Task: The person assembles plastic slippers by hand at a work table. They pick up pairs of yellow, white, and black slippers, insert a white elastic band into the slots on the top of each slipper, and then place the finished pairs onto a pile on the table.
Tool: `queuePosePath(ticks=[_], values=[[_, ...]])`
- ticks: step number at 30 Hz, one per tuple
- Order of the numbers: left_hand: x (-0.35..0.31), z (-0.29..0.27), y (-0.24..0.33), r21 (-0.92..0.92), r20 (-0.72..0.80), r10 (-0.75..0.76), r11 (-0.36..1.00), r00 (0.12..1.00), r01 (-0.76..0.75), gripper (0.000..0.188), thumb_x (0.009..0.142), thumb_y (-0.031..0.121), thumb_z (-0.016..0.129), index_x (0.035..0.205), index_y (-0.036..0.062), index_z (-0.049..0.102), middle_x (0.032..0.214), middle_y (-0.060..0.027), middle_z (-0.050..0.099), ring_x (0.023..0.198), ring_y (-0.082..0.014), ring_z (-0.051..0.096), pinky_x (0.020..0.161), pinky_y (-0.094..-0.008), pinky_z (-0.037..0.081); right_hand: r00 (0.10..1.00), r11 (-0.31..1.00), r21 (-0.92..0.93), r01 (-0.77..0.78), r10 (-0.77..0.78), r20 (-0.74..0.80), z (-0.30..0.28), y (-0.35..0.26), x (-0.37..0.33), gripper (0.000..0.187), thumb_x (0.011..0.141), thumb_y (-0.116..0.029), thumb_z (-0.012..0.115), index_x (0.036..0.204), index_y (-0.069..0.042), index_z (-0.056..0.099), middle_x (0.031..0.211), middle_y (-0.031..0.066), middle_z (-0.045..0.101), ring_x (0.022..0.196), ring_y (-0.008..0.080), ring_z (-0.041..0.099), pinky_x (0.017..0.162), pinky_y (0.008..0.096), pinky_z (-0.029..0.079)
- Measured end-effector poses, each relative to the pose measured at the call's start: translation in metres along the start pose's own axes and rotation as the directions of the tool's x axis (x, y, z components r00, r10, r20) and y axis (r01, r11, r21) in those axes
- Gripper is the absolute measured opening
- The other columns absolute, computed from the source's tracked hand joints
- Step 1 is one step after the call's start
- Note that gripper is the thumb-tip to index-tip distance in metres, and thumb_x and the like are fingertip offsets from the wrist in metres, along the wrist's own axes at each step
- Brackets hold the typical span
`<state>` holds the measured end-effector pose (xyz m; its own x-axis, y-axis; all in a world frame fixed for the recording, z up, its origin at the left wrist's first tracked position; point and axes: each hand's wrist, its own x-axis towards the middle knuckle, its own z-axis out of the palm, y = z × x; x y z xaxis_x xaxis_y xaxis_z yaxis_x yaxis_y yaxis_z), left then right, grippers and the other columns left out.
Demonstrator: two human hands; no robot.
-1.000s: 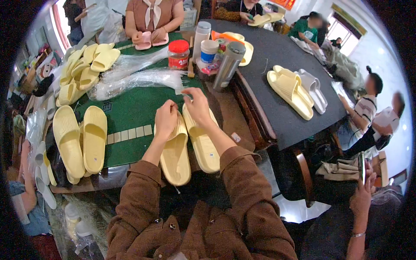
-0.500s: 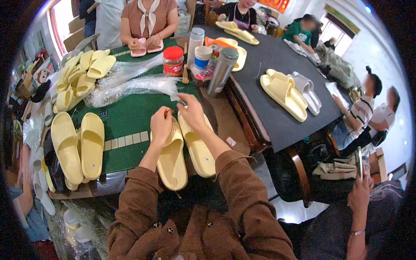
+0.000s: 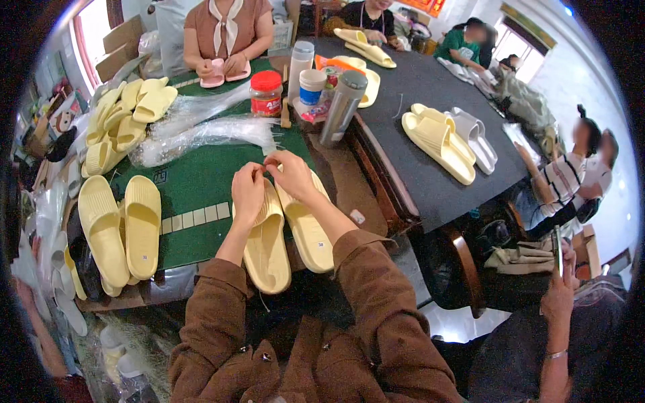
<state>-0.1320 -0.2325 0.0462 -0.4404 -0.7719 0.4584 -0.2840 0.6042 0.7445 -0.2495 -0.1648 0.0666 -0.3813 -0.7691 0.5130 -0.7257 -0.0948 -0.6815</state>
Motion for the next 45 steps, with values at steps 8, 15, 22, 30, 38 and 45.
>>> queuePosePath(ticks=[8, 15, 22, 30, 38, 45], values=[[-0.004, 0.005, -0.002, 0.104, -0.085, 0.103, 0.99, 0.991, -0.094, 0.008, 0.081, 0.011, 0.065, 0.088, 0.0108, 0.063, 0.098, -0.0074, 0.056, 0.102, -0.0308, 0.05, 0.084, -0.0443, 0.04, 0.98, 0.981, 0.118, -0.154, 0.167, -0.106, -0.004, 0.008, 0.001, 0.011, 0.086, -0.008, 0.059, 0.092, 0.001, 0.062, 0.081, 0.0142, 0.065, 0.077, 0.0256, 0.065, 0.069, 0.0342, 0.05], [-0.003, 0.003, 0.003, 0.078, -0.012, 0.006, 0.997, 1.0, -0.005, 0.015, 0.082, 0.016, 0.064, 0.096, 0.0111, 0.063, 0.1, -0.0087, 0.058, 0.101, -0.0327, 0.053, 0.084, -0.0452, 0.041, 0.972, 0.977, 0.161, -0.142, 0.168, -0.164, -0.006, 0.005, 0.0, 0.012, 0.088, -0.009, 0.059, 0.093, 0.002, 0.061, 0.08, 0.0127, 0.066, 0.074, 0.0211, 0.065, 0.068, 0.0317, 0.049], [0.0, 0.007, -0.005, -0.053, 0.062, -0.03, 0.998, 0.998, 0.033, 0.019, 0.083, 0.017, 0.061, 0.101, 0.0119, 0.065, 0.09, -0.0048, 0.069, 0.092, -0.0285, 0.061, 0.083, -0.0449, 0.042, 0.932, 0.93, 0.238, -0.281, 0.323, -0.162, -0.009, -0.003, 0.001, 0.013, 0.09, -0.009, 0.057, 0.095, 0.002, 0.061, 0.08, 0.0087, 0.065, 0.074, 0.0152, 0.063, 0.069, 0.0286, 0.049], [0.002, 0.003, 0.003, -0.203, -0.02, 0.014, 0.979, 1.0, -0.017, 0.02, 0.087, 0.003, 0.056, 0.106, 0.0036, 0.062, 0.079, -0.0122, 0.067, 0.072, -0.022, 0.066, 0.065, -0.0331, 0.051, 0.935, 0.936, 0.162, -0.314, 0.334, -0.116, -0.014, 0.0, 0.0, 0.014, 0.088, -0.009, 0.059, 0.1, -0.001, 0.063, 0.081, 0.0096, 0.066, 0.077, 0.0183, 0.064, 0.07, 0.0303, 0.049], [0.001, -0.007, 0.003, -0.245, -0.013, -0.014, 0.97, 1.0, 0.011, 0.018, 0.086, 0.0, 0.054, 0.102, 0.0029, 0.063, 0.078, -0.0094, 0.065, 0.07, -0.0168, 0.061, 0.066, -0.0306, 0.049, 0.96, 0.969, 0.065, -0.237, 0.223, 0.167, -0.008, -0.011, 0.0, 0.026, 0.082, -0.02, 0.065, 0.105, -0.009, 0.067, 0.098, 0.0102, 0.065, 0.094, 0.028, 0.063, 0.076, 0.0353, 0.049], [0.001, -0.006, 0.001, -0.231, -0.013, 0.006, 0.973, 1.0, -0.009, 0.021, 0.086, 0.0, 0.052, 0.105, 0.0042, 0.06, 0.078, -0.0093, 0.064, 0.07, -0.0176, 0.06, 0.066, -0.0315, 0.048, 0.988, 0.991, -0.022, -0.13, 0.131, 0.079, -0.005, -0.008, 0.0, 0.018, 0.082, -0.019, 0.066, 0.089, -0.004, 0.068, 0.084, 0.0148, 0.067, 0.079, 0.0321, 0.065, 0.07, 0.0405, 0.051]])
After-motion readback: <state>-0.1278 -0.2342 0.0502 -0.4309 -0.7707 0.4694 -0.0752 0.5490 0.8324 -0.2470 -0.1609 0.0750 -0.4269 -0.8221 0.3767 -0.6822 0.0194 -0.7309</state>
